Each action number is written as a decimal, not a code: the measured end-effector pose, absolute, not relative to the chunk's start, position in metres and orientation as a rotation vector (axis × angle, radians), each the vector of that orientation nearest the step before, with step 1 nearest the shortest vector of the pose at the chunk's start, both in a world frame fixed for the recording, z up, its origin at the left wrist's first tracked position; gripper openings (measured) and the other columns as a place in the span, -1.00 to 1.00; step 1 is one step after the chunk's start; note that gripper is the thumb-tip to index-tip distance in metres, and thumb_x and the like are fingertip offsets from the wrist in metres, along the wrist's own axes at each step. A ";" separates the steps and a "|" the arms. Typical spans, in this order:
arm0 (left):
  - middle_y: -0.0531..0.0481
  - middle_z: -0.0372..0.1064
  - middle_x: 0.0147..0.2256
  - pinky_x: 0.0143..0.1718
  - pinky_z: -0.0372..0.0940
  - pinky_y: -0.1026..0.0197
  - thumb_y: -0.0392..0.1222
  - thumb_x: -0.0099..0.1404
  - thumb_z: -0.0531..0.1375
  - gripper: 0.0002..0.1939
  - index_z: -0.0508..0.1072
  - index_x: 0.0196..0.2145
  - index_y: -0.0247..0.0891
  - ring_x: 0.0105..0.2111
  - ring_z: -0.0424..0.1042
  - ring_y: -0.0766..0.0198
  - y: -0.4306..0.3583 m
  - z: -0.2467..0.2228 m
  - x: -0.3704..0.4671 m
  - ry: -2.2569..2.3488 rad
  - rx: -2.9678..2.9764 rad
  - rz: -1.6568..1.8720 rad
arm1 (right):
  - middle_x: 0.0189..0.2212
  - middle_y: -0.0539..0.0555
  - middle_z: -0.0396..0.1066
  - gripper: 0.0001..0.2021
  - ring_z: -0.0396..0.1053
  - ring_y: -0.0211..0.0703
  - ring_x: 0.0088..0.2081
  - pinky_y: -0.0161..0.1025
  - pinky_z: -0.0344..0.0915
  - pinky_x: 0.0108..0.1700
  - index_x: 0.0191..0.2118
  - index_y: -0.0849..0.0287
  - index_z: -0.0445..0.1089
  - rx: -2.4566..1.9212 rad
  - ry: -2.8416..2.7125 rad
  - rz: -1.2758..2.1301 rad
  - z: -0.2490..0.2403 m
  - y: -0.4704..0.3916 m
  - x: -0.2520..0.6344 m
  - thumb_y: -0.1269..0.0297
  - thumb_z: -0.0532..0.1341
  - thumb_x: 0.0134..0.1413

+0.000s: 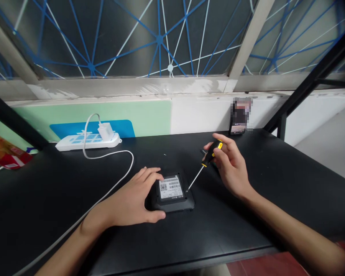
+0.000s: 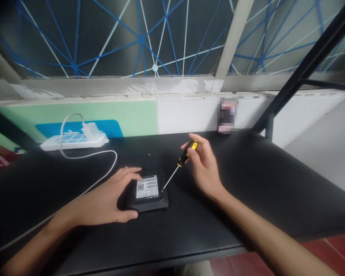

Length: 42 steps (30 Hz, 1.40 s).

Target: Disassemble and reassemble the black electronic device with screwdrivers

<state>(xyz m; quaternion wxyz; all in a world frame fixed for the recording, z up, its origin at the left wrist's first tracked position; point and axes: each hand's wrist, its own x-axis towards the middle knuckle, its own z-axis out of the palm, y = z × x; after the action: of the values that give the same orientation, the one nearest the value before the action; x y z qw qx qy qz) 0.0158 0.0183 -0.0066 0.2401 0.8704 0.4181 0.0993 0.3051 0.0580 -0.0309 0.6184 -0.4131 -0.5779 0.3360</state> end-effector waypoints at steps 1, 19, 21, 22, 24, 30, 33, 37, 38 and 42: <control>-0.20 0.12 0.31 0.32 0.02 -0.31 0.03 0.10 0.37 -0.34 0.29 0.12 -0.15 0.33 0.07 -0.22 0.018 -0.007 0.015 1.141 2.381 0.280 | -0.18 0.01 0.46 -0.67 0.43 -0.24 -0.36 -0.22 0.41 -0.30 0.13 -0.08 0.30 -0.952 -1.326 0.783 -0.031 0.058 0.305 0.17 0.19 0.27; -0.20 0.10 0.32 0.33 0.02 -0.30 0.04 0.11 0.36 -0.31 0.28 0.14 -0.16 0.34 0.06 -0.23 0.019 -0.006 0.016 1.144 2.380 0.265 | -0.16 0.01 0.41 -0.67 0.43 -0.25 -0.33 -0.22 0.45 -0.28 0.17 -0.08 0.24 -0.904 -1.470 0.774 -0.032 0.047 0.298 0.17 0.15 0.33; -0.20 0.08 0.33 0.32 0.02 -0.31 0.04 0.13 0.36 -0.32 0.27 0.15 -0.14 0.34 0.06 -0.23 0.019 -0.006 0.016 1.149 2.380 0.260 | -0.16 0.01 0.41 -0.67 0.43 -0.24 -0.32 -0.21 0.48 -0.28 0.17 -0.09 0.23 -0.903 -1.501 0.741 -0.032 0.046 0.298 0.17 0.15 0.33; -0.20 0.08 0.33 0.32 0.03 -0.31 0.04 0.13 0.35 -0.32 0.27 0.16 -0.14 0.34 0.06 -0.22 0.019 -0.006 0.016 1.153 2.381 0.253 | -0.15 0.02 0.40 -0.67 0.43 -0.23 -0.31 -0.21 0.48 -0.29 0.17 -0.09 0.23 -0.906 -1.518 0.722 -0.032 0.045 0.298 0.18 0.15 0.33; -0.21 0.07 0.34 0.32 0.03 -0.31 0.04 0.13 0.35 -0.31 0.26 0.16 -0.15 0.34 0.06 -0.23 0.019 -0.006 0.016 1.155 2.381 0.244 | -0.15 0.02 0.39 -0.66 0.43 -0.22 -0.30 -0.20 0.49 -0.30 0.18 -0.09 0.23 -0.911 -1.546 0.680 -0.031 0.044 0.298 0.18 0.14 0.34; -0.19 0.08 0.33 0.29 0.09 -0.28 0.03 0.13 0.36 -0.33 0.28 0.15 -0.12 0.32 0.08 -0.22 0.018 -0.008 0.014 1.146 2.379 0.278 | -0.09 0.04 0.35 -0.64 0.44 -0.24 -0.33 -0.15 0.48 -0.25 0.24 -0.13 0.15 -0.863 -1.630 0.622 -0.032 0.044 0.299 0.22 0.08 0.39; -0.18 0.07 0.33 0.28 0.13 -0.25 0.03 0.14 0.36 -0.33 0.27 0.16 -0.11 0.32 0.07 -0.20 0.018 -0.008 0.013 1.145 2.381 0.278 | -0.07 0.06 0.34 -0.63 0.43 -0.21 -0.32 -0.14 0.47 -0.26 0.25 -0.13 0.13 -0.878 -1.622 0.559 -0.030 0.046 0.302 0.21 0.07 0.39; -0.19 0.06 0.33 0.28 0.12 -0.25 0.03 0.15 0.35 -0.33 0.27 0.16 -0.13 0.33 0.06 -0.18 0.018 -0.007 0.013 1.150 2.381 0.252 | -0.07 0.09 0.35 -0.63 0.42 -0.19 -0.32 -0.13 0.47 -0.27 0.24 -0.11 0.15 -0.913 -1.577 0.439 -0.027 0.048 0.305 0.19 0.08 0.38; -0.19 0.05 0.34 0.28 0.12 -0.25 0.03 0.15 0.35 -0.33 0.27 0.16 -0.13 0.33 0.06 -0.18 0.017 -0.007 0.013 1.152 2.378 0.250 | -0.08 0.10 0.36 -0.63 0.41 -0.19 -0.33 -0.13 0.47 -0.28 0.24 -0.11 0.15 -0.912 -1.559 0.423 -0.027 0.048 0.306 0.19 0.08 0.37; -0.18 0.04 0.35 0.28 0.12 -0.26 0.05 0.16 0.35 -0.32 0.26 0.18 -0.11 0.34 0.05 -0.20 0.016 -0.007 0.014 1.152 2.364 0.257 | -0.09 0.10 0.36 -0.62 0.38 -0.18 -0.29 -0.16 0.51 -0.29 0.23 -0.07 0.15 -0.885 -1.487 0.427 -0.028 0.053 0.306 0.19 0.12 0.36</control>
<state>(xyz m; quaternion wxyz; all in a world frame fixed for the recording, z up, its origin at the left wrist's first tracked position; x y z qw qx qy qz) 0.0137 0.0163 -0.0074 0.2471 0.8670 0.4223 0.0943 0.3058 0.0527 -0.0278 0.6286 -0.3861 -0.6489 0.1863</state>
